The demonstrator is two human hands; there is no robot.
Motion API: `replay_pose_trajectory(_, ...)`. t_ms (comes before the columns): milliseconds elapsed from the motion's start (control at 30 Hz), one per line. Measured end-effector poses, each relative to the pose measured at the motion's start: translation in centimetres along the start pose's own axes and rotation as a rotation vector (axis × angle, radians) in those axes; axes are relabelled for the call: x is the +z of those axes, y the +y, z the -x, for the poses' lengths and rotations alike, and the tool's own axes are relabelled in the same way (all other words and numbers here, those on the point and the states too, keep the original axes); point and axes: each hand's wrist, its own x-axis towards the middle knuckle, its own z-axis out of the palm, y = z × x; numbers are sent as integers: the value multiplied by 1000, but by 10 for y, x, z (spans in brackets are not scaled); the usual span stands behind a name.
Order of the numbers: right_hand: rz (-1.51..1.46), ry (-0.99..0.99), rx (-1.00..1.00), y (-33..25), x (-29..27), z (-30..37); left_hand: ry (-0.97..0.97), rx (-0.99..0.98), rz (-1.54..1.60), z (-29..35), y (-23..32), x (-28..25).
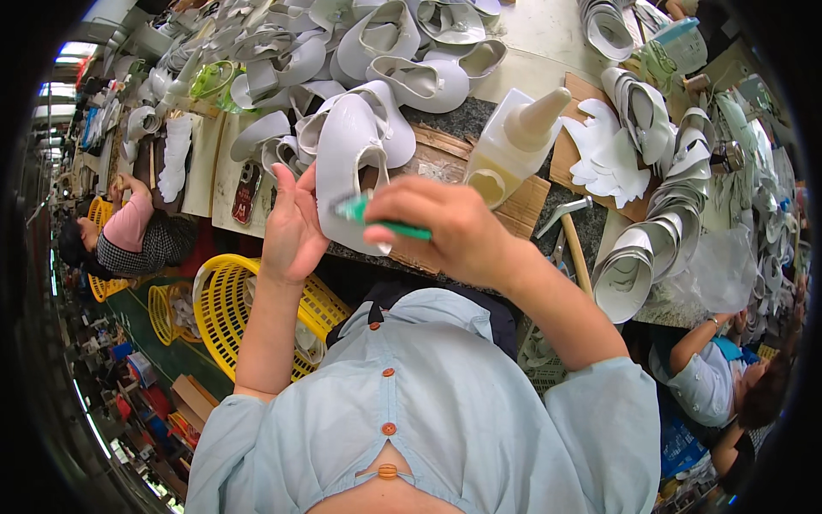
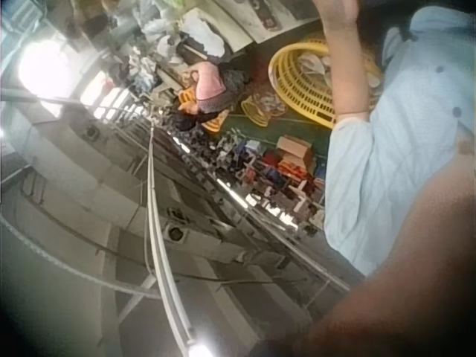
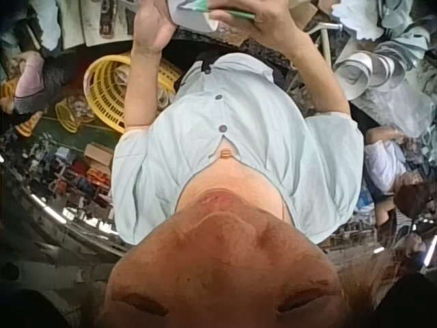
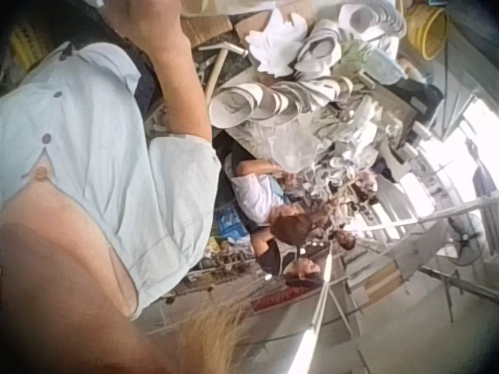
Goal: The person applies glue to the inner edges of white shoe uppers using a glue brush.
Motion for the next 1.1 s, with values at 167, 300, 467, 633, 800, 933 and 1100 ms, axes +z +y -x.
replay_pose_trajectory(167,-16,12,59,-3,-7,9,34,52,90,-2,6,6)
replay_pose_trajectory(300,-16,115,99,6,-8,11,-12,49,39,1,3,-2)
replay_pose_trajectory(467,-35,181,130,17,0,9,68,-47,108,-4,-4,-8)
replay_pose_trajectory(633,-79,234,143,20,4,11,141,-49,160,-12,-6,-26)
replay_pose_trajectory(800,-81,231,162,28,-2,11,-7,-176,237,-5,-3,-8)
replay_pose_trajectory(933,-259,299,329,26,-5,6,20,-85,94,-3,-8,6)
replay_pose_trajectory(1100,-181,207,396,0,-21,19,-17,-18,18,-8,-9,-3)
